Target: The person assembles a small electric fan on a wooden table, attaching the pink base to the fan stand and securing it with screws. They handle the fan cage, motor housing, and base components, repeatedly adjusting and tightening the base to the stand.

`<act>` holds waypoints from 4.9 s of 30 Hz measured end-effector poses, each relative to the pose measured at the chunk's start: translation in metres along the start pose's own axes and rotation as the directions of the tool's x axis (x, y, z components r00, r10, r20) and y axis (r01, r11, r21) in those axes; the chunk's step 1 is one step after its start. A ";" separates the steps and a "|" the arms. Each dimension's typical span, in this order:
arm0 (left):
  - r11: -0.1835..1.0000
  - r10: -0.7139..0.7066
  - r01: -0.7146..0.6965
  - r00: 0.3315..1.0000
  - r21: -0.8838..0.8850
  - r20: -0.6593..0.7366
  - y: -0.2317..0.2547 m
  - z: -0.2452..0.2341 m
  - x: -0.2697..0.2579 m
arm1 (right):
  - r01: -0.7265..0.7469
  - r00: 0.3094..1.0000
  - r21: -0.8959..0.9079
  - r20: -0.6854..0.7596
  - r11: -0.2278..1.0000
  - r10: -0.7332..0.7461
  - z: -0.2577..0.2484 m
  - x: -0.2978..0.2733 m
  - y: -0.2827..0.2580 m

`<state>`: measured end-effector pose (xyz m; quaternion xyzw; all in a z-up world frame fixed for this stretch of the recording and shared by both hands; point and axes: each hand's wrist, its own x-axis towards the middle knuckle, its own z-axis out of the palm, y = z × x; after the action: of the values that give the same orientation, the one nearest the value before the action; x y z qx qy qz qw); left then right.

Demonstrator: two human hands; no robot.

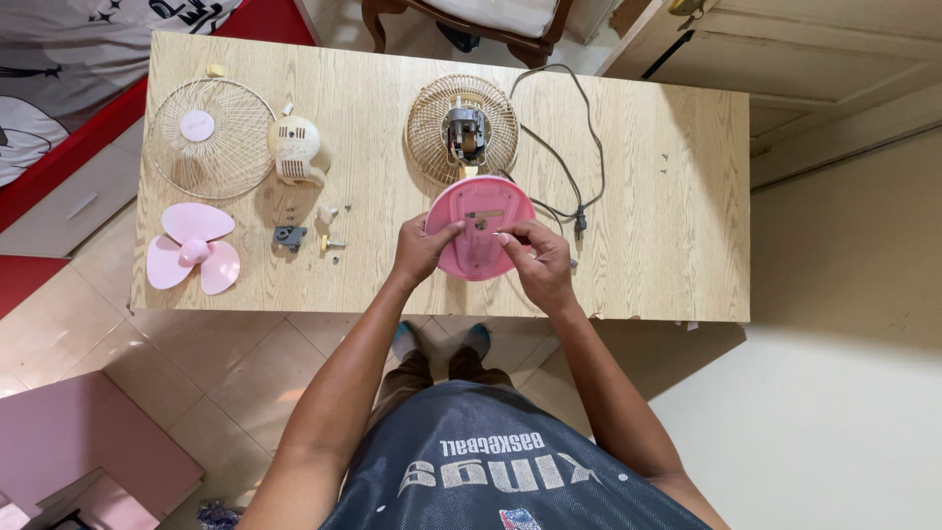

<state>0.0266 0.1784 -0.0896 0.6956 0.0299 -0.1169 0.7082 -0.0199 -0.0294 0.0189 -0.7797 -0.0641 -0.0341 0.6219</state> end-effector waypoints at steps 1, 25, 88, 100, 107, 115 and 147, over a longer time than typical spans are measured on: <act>1.000 -0.013 0.013 1.000 0.000 -0.020 0.006 0.002 0.002 | 0.000 1.000 0.009 -0.004 1.000 0.000 -0.001 0.001 -0.001; 0.986 -0.147 0.141 0.987 -0.089 -0.067 0.035 -0.006 0.039 | 0.023 0.998 -0.109 -0.062 0.994 -0.030 0.014 0.065 -0.004; 0.996 0.083 -0.078 0.967 0.031 -0.241 0.060 0.003 0.022 | 0.426 0.905 -0.641 0.296 0.639 -0.307 0.046 0.139 -0.005; 0.997 0.080 -0.079 0.970 0.012 -0.229 0.060 0.001 0.023 | 0.370 0.929 -0.615 0.266 0.696 -0.258 0.043 0.141 0.004; 0.998 0.066 -0.064 0.972 0.016 -0.226 0.059 0.000 0.023 | 0.414 0.910 -0.558 0.284 0.720 -0.303 0.041 0.140 0.001; 0.996 0.095 -0.092 0.969 0.022 -0.230 0.058 0.000 0.023 | 0.332 0.925 -0.608 0.361 0.722 -0.121 0.035 0.148 -0.003; 0.997 0.073 -0.074 0.972 0.003 -0.225 0.060 0.001 0.021 | 0.413 0.904 -0.622 0.366 0.665 -0.219 0.038 0.145 -0.002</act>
<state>0.0592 0.1751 -0.0349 0.7031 0.0842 -0.0110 0.7060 0.1218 0.0160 0.0318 -0.9274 -0.2632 -0.0611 0.2588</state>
